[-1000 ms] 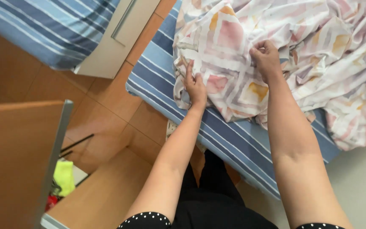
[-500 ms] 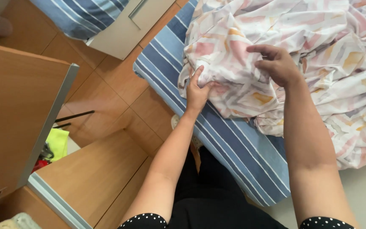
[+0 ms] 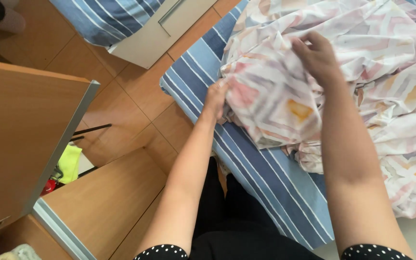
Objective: Fold linens such as sheets and pillowcases and organize them into a wardrobe.
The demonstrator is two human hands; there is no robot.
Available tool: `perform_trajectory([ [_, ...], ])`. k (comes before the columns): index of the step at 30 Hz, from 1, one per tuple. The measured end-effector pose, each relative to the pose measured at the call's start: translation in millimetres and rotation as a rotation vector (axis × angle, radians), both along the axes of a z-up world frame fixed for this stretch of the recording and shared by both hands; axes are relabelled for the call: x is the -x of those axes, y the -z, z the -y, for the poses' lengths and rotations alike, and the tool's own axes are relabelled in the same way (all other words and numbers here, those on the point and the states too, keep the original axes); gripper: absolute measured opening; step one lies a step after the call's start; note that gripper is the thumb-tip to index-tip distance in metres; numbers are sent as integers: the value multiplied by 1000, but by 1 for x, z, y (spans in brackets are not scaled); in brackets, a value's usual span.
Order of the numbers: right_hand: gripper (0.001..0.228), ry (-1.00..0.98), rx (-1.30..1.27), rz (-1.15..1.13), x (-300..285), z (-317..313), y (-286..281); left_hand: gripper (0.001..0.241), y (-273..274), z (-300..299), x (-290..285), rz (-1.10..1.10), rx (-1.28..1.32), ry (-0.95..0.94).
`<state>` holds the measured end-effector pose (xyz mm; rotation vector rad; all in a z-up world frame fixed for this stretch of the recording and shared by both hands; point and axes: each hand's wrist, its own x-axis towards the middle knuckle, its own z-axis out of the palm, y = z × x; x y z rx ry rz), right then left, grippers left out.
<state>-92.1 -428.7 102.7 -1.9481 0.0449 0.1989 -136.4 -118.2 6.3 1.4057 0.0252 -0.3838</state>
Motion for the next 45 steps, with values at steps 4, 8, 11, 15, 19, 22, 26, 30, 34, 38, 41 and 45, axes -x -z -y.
perform_trajectory([
  [4, 21, 197, -39, -160, -23, -26, 45, 42, 48, 12, -22, -394, 419, -281],
  [8, 26, 85, 203, -177, -13, -11, 77, 48, 86, 25, -17, -95, -32, -354],
  [11, 26, 145, -103, -80, -19, -9, 75, 46, 44, 29, -26, -44, 120, -357],
  [15, 35, 202, 42, 51, -20, -16, 68, 55, 56, 28, -45, 119, -469, -400],
  [19, 56, 116, 24, -237, -20, -29, 35, 85, 60, 18, -54, 60, -500, -340],
  [22, 40, 19, -169, -395, -8, -42, 5, 97, -17, 19, -50, 228, -759, -191],
  [26, 38, -355, -65, -165, 18, -58, -25, 124, -110, 9, -46, 923, -765, 51],
  [30, 39, -498, 56, -7, 63, -70, -79, 81, -172, -24, -19, 442, -581, 391],
  [34, 47, -392, 21, -133, 103, -46, -49, 39, -210, -60, 27, 388, -438, 297],
  [38, 33, -317, 515, -116, 131, -41, -5, 36, -239, -99, 69, 391, -460, 192],
  [41, 36, -43, 203, -208, 143, -73, -20, 35, -272, -121, 103, 402, -555, 100],
  [45, 39, -293, 240, 118, 138, -101, 37, 30, -310, -148, 153, 393, -597, 10],
])
